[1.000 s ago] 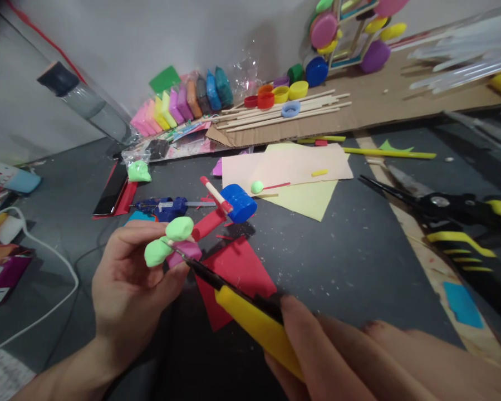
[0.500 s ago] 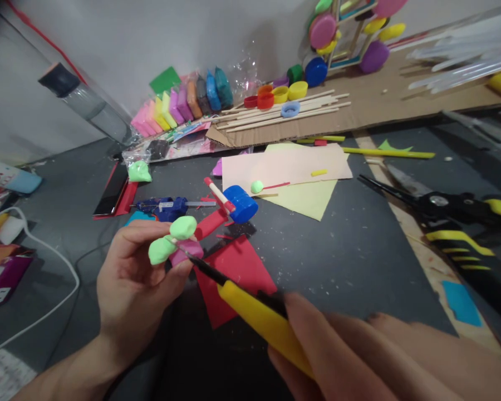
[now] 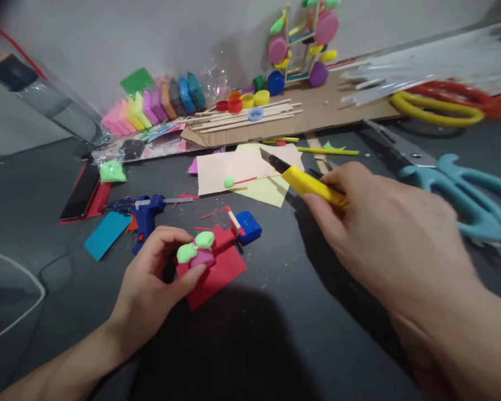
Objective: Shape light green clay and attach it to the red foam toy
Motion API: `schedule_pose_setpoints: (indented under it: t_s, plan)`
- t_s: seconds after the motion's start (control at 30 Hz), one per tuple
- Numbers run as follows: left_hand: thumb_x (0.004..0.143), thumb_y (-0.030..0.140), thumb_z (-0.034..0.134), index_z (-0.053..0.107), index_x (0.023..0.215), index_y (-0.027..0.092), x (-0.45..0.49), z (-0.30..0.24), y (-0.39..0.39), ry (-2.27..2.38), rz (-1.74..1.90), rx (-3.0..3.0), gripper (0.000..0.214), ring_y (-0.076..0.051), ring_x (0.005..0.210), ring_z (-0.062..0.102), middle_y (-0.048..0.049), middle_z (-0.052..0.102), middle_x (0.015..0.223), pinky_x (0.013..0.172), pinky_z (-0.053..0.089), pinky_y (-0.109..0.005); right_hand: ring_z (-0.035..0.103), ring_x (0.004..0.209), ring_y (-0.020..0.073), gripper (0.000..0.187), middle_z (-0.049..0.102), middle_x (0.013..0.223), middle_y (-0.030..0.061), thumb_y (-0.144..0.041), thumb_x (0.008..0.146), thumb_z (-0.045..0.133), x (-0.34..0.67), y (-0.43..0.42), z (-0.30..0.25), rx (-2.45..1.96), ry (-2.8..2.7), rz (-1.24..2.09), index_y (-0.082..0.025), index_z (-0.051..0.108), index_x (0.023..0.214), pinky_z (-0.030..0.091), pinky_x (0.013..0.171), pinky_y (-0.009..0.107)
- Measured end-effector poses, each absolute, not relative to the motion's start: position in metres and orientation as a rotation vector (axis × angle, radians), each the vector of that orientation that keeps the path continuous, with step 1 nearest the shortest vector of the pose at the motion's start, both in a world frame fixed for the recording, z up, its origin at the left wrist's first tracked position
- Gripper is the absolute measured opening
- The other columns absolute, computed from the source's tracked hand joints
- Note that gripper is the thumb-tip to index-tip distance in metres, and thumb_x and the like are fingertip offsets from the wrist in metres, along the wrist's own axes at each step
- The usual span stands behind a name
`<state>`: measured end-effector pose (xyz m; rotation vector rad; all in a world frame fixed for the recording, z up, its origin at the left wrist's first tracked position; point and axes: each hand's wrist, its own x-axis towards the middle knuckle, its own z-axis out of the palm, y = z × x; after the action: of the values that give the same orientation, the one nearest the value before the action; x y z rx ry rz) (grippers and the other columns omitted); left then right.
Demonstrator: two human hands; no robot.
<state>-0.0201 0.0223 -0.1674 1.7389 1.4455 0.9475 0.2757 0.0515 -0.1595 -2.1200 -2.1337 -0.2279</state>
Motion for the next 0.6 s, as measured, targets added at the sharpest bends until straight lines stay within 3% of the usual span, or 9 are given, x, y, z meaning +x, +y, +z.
schedule_pose_setpoints:
  t_s: [0.07, 0.2, 0.4, 0.5, 0.6]
  plan:
    - [0.079, 0.012, 0.076, 0.062, 0.102, 0.026, -0.02, -0.167, 0.021, 1.48, 0.872, 1.762, 0.03, -0.014, 0.084, 0.064, 0.0011, 0.064, 0.098, 0.073, 0.053, -0.027, 0.053, 0.048, 0.0234, 0.063, 0.057, 0.056, 0.0072, -0.07, 0.097, 0.023, 0.265, 0.061, -0.151, -2.238, -2.083, -0.234, -0.021, 0.062, 0.084, 0.024, 0.051, 0.03]
    - [0.08, 0.016, 0.076, 0.061, 0.103, 0.026, -0.017, -0.164, 0.02, 1.528, 0.791, 1.84, 0.03, -0.016, 0.084, 0.062, 0.0011, 0.065, 0.096, 0.074, 0.051, -0.03, 0.051, 0.047, 0.0224, 0.035, 0.058, 0.057, 0.005, -0.049, 0.097, 0.039, 0.257, 0.061, -0.152, -2.172, -2.109, -0.246, -0.022, 0.055, 0.081, 0.024, 0.052, 0.029]
    - [0.078, 0.02, 0.078, 0.062, 0.104, 0.024, -0.014, -0.163, 0.018, 1.525, 0.728, 1.968, 0.032, -0.022, 0.088, 0.063, -0.002, 0.068, 0.1, 0.075, 0.049, -0.037, 0.06, 0.053, 0.0259, 0.036, 0.064, 0.065, 0.0082, -0.037, 0.101, 0.038, 0.256, 0.057, -0.157, -1.931, -2.216, -0.352, -0.02, 0.057, 0.075, 0.031, 0.051, 0.033]
    - [0.077, 0.021, 0.079, 0.062, 0.103, 0.023, -0.013, -0.162, 0.018, 1.497, 0.745, 2.01, 0.032, -0.022, 0.089, 0.063, -0.0028, 0.068, 0.101, 0.075, 0.05, -0.037, 0.068, 0.077, 0.0331, 0.04, 0.07, 0.086, 0.0144, -0.04, 0.103, 0.039, 0.253, 0.054, -0.15, -1.748, -2.171, -0.445, -0.015, 0.067, 0.091, 0.044, 0.06, 0.039]
    - [0.08, 0.02, 0.078, 0.061, 0.103, 0.023, -0.013, -0.159, 0.017, 1.48, 0.8, 2.037, 0.03, -0.02, 0.092, 0.062, -0.0028, 0.067, 0.103, 0.079, 0.049, -0.035, 0.069, 0.096, 0.027, 0.032, 0.071, 0.105, 0.0139, -0.037, 0.105, 0.046, 0.242, 0.045, -0.141, -1.505, -2.104, -0.417, -0.013, 0.066, 0.11, 0.052, 0.077, 0.037]
